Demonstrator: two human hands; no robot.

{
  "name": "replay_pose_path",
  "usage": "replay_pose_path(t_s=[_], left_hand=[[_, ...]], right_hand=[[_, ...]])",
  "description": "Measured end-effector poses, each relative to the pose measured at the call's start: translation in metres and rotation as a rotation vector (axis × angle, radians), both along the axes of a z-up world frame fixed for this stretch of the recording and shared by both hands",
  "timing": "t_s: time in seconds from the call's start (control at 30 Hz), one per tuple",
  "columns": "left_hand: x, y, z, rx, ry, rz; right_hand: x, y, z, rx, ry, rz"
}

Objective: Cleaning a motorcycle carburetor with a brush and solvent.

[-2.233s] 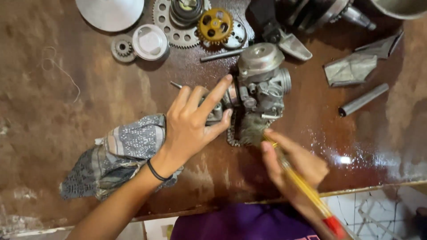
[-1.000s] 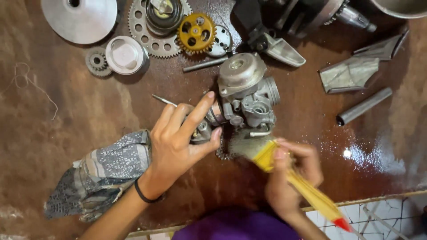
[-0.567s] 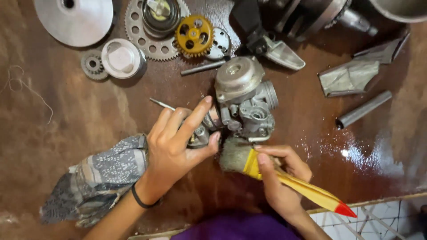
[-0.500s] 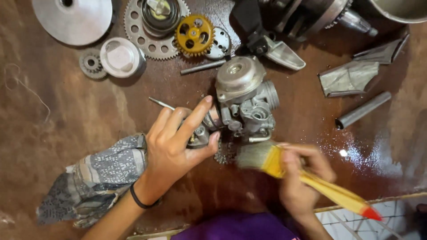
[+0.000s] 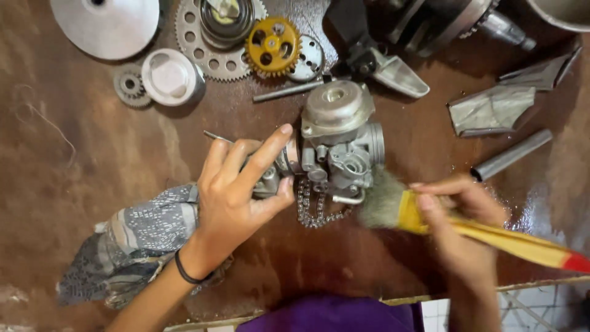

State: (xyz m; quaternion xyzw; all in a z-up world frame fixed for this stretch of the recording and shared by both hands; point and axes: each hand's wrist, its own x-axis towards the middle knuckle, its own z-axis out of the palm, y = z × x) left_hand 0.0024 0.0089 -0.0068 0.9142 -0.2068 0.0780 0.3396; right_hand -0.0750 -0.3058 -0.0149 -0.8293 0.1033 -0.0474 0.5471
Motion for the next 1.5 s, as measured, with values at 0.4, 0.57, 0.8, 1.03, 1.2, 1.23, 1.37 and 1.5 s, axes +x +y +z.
replay_pose_path(t_s=[0.4, 0.57, 0.8, 1.03, 1.2, 1.23, 1.37, 1.5], left_hand=[[0.027, 0.006, -0.001, 0.161, -0.058, -0.003], [0.038, 0.007, -0.001, 0.178, -0.084, -0.026], [0.046, 0.006, -0.003, 0.144, -0.108, 0.014], [0.040, 0.005, -0.005, 0.065, -0.111, 0.031], [0.038, 0.006, -0.004, 0.064, -0.032, 0.037], [0.041, 0.005, -0.003, 0.069, -0.028, 0.036], [0.043, 0.003, -0.004, 0.051, -0.034, 0.034], [0.045, 0.004, -0.004, 0.032, 0.000, 0.032]], right_hand=[[0.063, -0.013, 0.035, -0.209, -0.068, 0.337], [0.102, 0.005, 0.053, -0.384, -0.283, 0.573], [0.106, 0.016, 0.072, -0.563, -0.398, 0.582], [0.101, 0.013, 0.052, -0.496, -0.221, 0.504], [0.100, 0.012, 0.053, -0.503, -0.369, 0.558], [0.108, 0.017, 0.059, -0.533, -0.332, 0.607], [0.113, -0.011, 0.043, -0.680, -0.184, 0.678], [0.114, -0.028, 0.027, -0.664, -0.293, 0.741]])
